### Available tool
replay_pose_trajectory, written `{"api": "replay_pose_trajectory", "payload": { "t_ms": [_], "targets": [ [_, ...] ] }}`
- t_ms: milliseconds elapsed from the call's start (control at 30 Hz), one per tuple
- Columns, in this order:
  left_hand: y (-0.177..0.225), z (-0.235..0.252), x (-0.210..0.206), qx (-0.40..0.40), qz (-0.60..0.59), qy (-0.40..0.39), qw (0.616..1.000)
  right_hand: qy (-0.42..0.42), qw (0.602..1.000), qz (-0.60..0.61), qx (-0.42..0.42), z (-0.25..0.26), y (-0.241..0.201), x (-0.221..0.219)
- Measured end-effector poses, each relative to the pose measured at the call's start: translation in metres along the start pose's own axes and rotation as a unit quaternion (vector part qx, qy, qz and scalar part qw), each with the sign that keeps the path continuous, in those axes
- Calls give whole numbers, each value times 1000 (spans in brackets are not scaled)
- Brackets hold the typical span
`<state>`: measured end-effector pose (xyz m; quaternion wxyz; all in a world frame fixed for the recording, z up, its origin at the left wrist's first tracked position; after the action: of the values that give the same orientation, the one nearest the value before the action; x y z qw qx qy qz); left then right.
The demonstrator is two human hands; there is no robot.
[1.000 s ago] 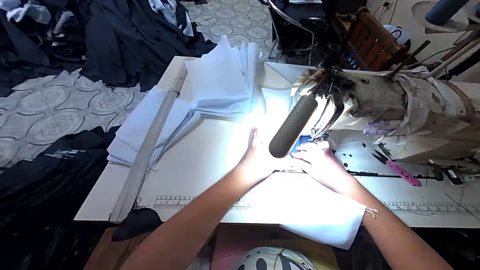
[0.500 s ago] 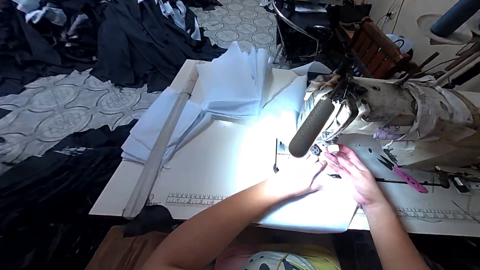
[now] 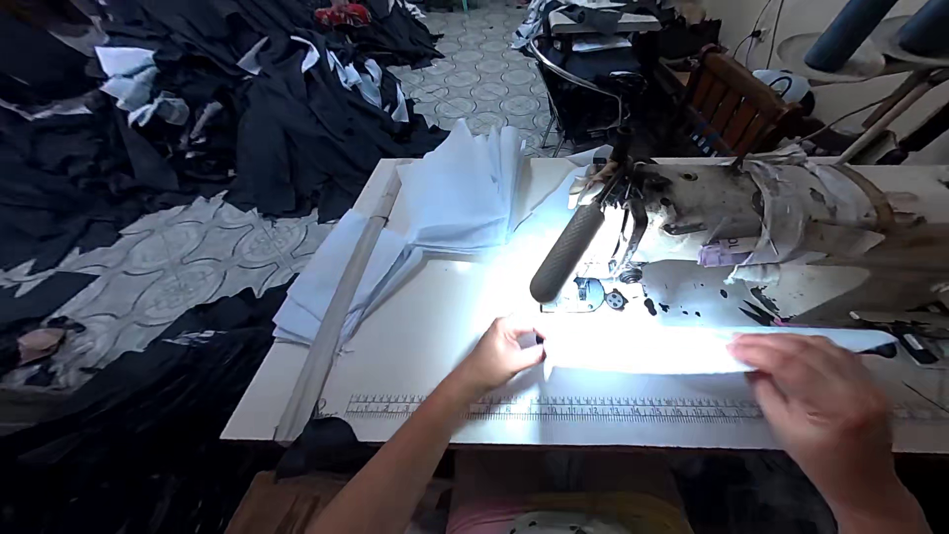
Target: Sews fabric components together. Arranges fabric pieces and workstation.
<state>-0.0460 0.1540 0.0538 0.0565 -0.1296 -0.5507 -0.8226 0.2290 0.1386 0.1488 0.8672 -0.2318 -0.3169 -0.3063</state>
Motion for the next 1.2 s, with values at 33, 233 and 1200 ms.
{"api": "replay_pose_trajectory", "payload": {
  "t_ms": [33, 233, 1200],
  "targets": [
    [-3, -10, -8, -14, 87, -51, 995, -21, 1000, 1, 5, -15, 5, -10],
    [-2, -17, -38, -6, 278, -149, 949, -63, 982, 47, -171, -105, 69, -15],
    [0, -4, -117, -163, 219, -264, 925, 175, 790, 80, -582, -273, 206, 107]
  ]
}}
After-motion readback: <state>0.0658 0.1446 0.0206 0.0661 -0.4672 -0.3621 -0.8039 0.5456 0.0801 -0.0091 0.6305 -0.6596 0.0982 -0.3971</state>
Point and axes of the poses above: each hand's wrist, its own z-axis towards the middle knuckle, its own x-axis out of the back of the hand, y = z × x, the point moved 10 cm from there along z, towards the middle knuckle, and after that the axes turned 1 degree about z, right-handed, at the moved point
